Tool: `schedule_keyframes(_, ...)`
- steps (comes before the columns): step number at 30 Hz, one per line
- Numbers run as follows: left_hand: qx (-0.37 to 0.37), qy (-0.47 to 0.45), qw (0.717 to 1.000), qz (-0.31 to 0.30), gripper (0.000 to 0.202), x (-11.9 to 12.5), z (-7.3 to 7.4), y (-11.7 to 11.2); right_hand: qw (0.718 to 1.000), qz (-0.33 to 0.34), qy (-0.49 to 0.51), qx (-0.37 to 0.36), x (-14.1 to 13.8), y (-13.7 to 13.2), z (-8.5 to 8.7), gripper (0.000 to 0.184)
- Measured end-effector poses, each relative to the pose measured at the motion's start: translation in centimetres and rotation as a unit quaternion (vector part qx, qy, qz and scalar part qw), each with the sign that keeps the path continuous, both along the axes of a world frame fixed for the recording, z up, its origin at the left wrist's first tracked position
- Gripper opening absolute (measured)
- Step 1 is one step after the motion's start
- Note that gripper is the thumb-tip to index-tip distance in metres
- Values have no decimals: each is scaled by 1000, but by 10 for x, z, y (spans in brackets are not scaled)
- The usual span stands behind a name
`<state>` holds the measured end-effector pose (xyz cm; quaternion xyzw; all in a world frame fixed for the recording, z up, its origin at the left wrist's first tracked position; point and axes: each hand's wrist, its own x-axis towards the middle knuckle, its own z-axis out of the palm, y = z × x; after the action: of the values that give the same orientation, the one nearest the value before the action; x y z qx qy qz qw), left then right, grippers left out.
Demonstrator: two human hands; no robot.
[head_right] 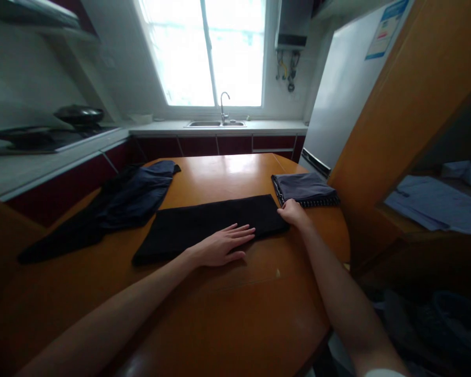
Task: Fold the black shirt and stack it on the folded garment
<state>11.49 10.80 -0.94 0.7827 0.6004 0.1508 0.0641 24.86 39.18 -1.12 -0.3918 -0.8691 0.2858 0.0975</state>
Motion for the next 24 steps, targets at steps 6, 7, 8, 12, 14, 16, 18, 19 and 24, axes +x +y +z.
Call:
schedule_keyframes(6,-15,0,1000,-2,56,1,3,0,992,-29,41,-115,-5,-4,-1,23)
schedule_keyframes(7,-16,0,1000,0,55,1,3,0,989,-35,47,-135,-5,-6,0,23)
schedule_keyframes(8,-15,-1,1000,2,54,2,3,0,986,-39,52,-155,-5,-8,2,22)
schedule_keyframes(12,-3,-13,1000,7,48,4,3,1,968,-36,72,-239,-3,-13,10,12)
schedule_keyframes(14,15,-17,999,48,44,3,3,4,957,-22,84,-276,-1,-14,14,5)
schedule_keyframes(16,46,-15,989,141,44,-2,2,8,947,-10,100,-304,-1,-15,18,4)
schedule_keyframes(18,64,-1,963,260,46,-11,-2,12,941,-2,114,-320,-1,-16,21,8)
schedule_keyframes(19,58,13,949,310,48,-17,-4,14,937,1,123,-327,-1,-17,23,10)
schedule_keyframes(24,-30,77,921,381,68,-36,-20,14,856,27,238,-458,2,-26,32,15)
